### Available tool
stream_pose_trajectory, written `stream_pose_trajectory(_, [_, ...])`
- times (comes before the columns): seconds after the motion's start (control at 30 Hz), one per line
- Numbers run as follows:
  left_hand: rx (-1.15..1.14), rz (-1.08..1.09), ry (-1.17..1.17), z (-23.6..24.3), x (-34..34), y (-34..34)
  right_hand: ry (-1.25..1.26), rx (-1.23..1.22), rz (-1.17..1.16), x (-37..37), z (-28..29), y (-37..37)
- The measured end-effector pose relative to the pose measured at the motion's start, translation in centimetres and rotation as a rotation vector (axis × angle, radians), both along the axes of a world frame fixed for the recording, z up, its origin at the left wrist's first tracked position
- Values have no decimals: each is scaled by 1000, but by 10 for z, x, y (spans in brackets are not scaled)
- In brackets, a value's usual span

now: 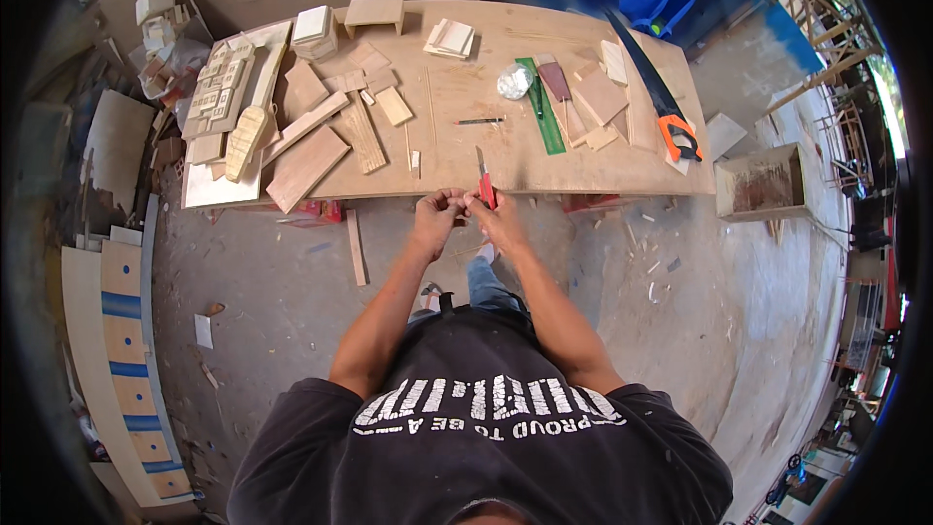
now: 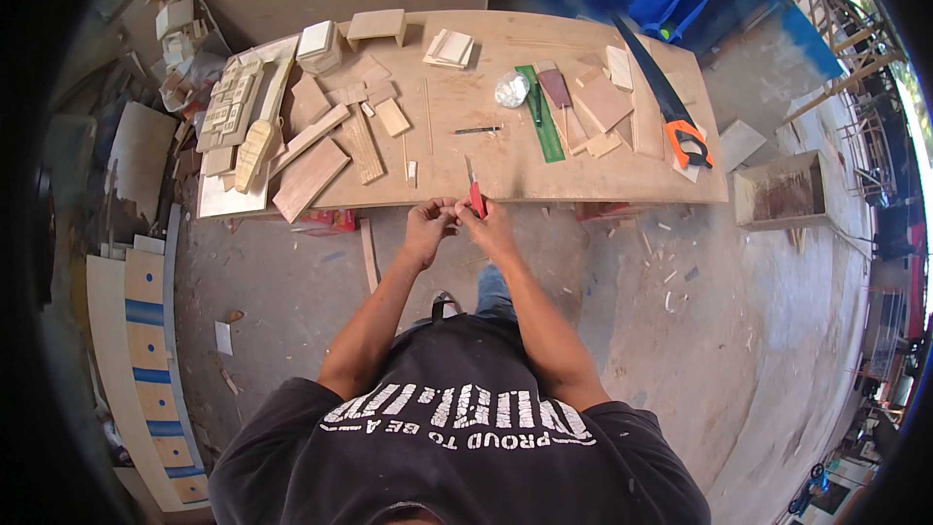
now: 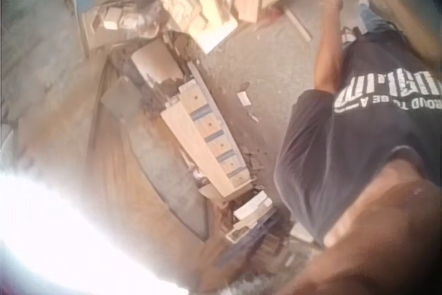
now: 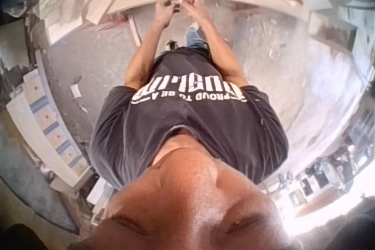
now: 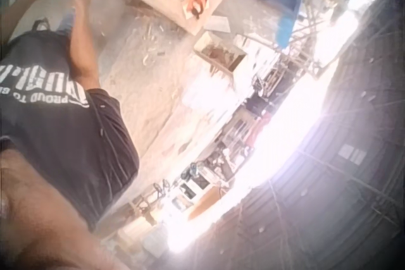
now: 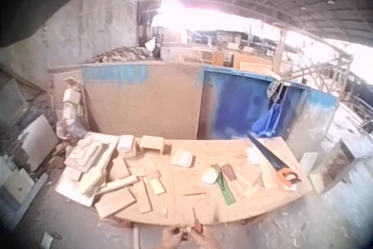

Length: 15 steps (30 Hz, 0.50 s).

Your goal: The person sharpens the end of a thin wooden stick with a utility knife.

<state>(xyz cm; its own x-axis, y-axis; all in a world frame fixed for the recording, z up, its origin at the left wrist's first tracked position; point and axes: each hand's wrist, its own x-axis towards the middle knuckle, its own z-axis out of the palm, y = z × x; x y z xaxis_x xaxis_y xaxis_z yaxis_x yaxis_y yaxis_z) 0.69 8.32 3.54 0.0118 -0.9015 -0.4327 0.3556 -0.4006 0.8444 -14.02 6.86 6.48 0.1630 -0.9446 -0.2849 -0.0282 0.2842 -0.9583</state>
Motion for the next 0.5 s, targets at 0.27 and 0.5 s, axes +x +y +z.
stream_pose_trajectory(0.27, [-109, -89, -196, 0, 7, 7, 90, 35, 74, -2, -21, -4])
stream_pose_trajectory(0.5, [-76, 124, -393, -15, 24, -2, 101, 129, -81, 7, -20, -82])
